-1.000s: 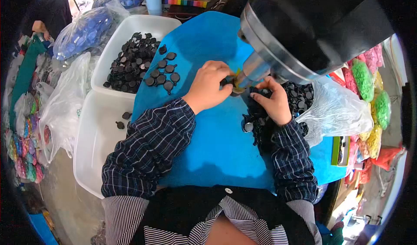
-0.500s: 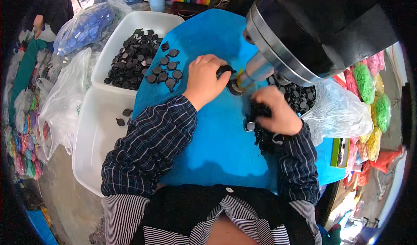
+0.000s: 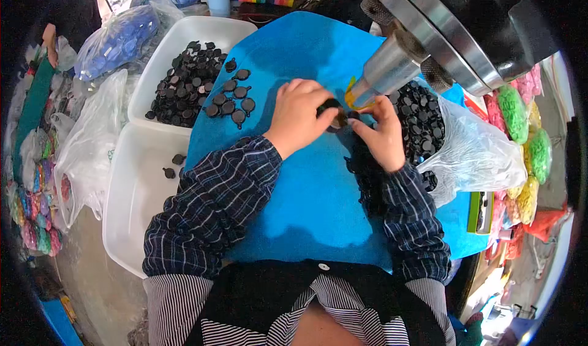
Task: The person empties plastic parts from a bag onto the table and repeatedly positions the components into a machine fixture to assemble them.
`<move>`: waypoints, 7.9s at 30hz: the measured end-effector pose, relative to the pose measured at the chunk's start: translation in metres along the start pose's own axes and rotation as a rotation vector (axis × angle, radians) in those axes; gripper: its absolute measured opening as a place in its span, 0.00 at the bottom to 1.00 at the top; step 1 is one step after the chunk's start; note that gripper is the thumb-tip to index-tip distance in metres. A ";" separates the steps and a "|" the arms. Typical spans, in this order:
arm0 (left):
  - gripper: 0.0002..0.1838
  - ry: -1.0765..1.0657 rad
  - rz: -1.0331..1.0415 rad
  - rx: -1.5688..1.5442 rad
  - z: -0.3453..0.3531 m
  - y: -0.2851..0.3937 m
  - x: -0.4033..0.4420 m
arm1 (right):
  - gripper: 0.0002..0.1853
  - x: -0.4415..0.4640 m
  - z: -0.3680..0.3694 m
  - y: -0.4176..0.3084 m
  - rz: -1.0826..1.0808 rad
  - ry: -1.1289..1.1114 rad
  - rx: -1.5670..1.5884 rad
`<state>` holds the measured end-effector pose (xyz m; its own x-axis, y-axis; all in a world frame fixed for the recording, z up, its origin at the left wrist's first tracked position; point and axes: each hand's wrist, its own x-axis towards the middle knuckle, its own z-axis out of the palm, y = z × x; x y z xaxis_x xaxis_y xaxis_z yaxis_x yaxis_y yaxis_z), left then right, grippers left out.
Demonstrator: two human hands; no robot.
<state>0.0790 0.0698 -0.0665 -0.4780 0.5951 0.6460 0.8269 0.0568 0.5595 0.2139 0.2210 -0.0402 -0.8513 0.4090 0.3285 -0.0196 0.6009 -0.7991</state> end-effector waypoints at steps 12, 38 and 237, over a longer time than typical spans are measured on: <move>0.12 0.070 -0.119 0.004 -0.002 -0.007 -0.001 | 0.26 -0.016 -0.023 -0.003 -0.237 -0.173 -0.745; 0.12 0.073 -0.123 0.018 -0.003 -0.006 0.002 | 0.18 -0.026 -0.037 -0.036 -0.466 -0.490 -0.690; 0.14 -0.005 -0.065 -0.006 -0.012 0.004 0.007 | 0.12 -0.002 -0.072 0.025 0.203 0.001 -0.293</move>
<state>0.0755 0.0643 -0.0532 -0.5292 0.5945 0.6054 0.7922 0.0907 0.6035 0.2528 0.2846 -0.0252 -0.8218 0.5412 0.1782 0.3017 0.6786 -0.6697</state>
